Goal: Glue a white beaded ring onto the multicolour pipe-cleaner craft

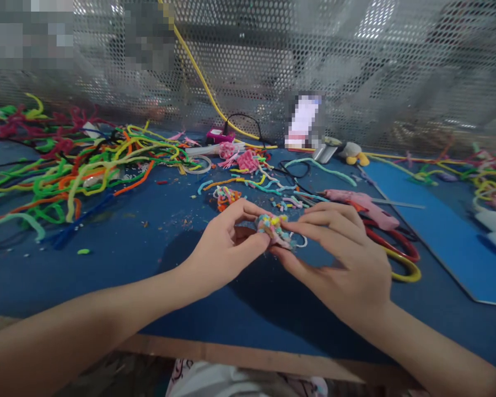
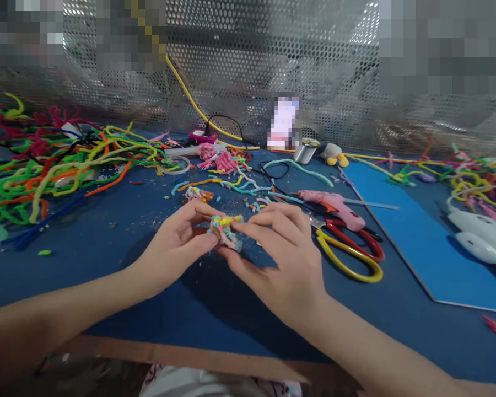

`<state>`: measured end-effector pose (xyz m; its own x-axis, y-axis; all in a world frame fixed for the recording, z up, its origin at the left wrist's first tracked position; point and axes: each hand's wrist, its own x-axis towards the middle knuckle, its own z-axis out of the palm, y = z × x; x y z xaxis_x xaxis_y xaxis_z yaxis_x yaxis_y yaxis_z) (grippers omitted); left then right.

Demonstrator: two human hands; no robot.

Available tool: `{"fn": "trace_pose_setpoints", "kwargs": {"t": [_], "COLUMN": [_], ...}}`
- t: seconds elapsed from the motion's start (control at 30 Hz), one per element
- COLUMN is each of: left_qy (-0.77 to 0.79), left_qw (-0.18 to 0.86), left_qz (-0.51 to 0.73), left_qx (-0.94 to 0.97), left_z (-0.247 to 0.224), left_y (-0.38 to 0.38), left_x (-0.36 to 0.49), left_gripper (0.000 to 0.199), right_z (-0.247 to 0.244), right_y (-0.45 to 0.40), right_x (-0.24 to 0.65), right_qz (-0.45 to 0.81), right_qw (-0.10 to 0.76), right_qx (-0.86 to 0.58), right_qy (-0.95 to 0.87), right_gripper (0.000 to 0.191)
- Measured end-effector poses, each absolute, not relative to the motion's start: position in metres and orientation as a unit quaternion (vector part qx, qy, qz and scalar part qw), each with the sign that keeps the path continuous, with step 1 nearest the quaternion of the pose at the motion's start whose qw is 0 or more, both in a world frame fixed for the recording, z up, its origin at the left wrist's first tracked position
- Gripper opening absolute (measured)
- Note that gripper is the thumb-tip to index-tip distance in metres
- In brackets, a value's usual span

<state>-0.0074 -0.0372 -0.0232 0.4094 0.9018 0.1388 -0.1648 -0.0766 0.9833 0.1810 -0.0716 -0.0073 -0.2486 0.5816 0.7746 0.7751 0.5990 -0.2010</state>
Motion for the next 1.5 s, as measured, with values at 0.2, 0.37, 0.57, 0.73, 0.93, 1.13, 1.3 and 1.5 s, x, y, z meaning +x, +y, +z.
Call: {"fn": "trace_pose_setpoints", "kwargs": {"t": [0.2,0.37,0.57,0.73,0.93,1.13,1.3,1.5], "left_qy": [0.305,0.314,0.313,0.322,0.312,0.325,0.34,0.342], "left_qw": [0.634,0.639,0.635,0.623,0.63,0.622,0.588,0.535], "left_qz": [0.445,0.439,0.441,0.444,0.452,0.444,0.463,0.45], "left_qx": [0.554,0.547,0.551,0.557,0.549,0.557,0.57,0.628], "left_z": [-0.024,-0.025,-0.026,-0.025,-0.029,-0.03,-0.026,-0.026], "left_y": [-0.041,-0.042,-0.043,-0.042,-0.042,-0.039,-0.029,-0.02], "left_x": [-0.005,-0.004,-0.004,-0.004,-0.003,-0.005,-0.008,-0.016], "left_gripper": [0.017,0.018,0.017,0.016,0.017,0.017,0.02,0.024], "right_z": [-0.009,-0.008,-0.008,-0.008,-0.009,-0.013,-0.006,0.001], "right_y": [-0.072,-0.072,-0.072,-0.073,-0.072,-0.07,-0.067,-0.04], "right_x": [0.178,0.177,0.175,0.174,0.173,0.177,0.189,0.233], "right_qz": [-0.113,-0.122,-0.114,-0.105,-0.091,-0.051,0.087,0.035], "right_qw": [0.454,0.452,0.453,0.453,0.46,0.445,0.403,0.274], "right_qx": [-0.426,-0.422,-0.421,-0.423,-0.418,-0.429,-0.429,-0.502], "right_qy": [-0.774,-0.777,-0.778,-0.778,-0.778,-0.784,-0.804,-0.82], "right_gripper": [0.02,0.018,0.019,0.015,0.013,0.015,0.029,0.02]}}
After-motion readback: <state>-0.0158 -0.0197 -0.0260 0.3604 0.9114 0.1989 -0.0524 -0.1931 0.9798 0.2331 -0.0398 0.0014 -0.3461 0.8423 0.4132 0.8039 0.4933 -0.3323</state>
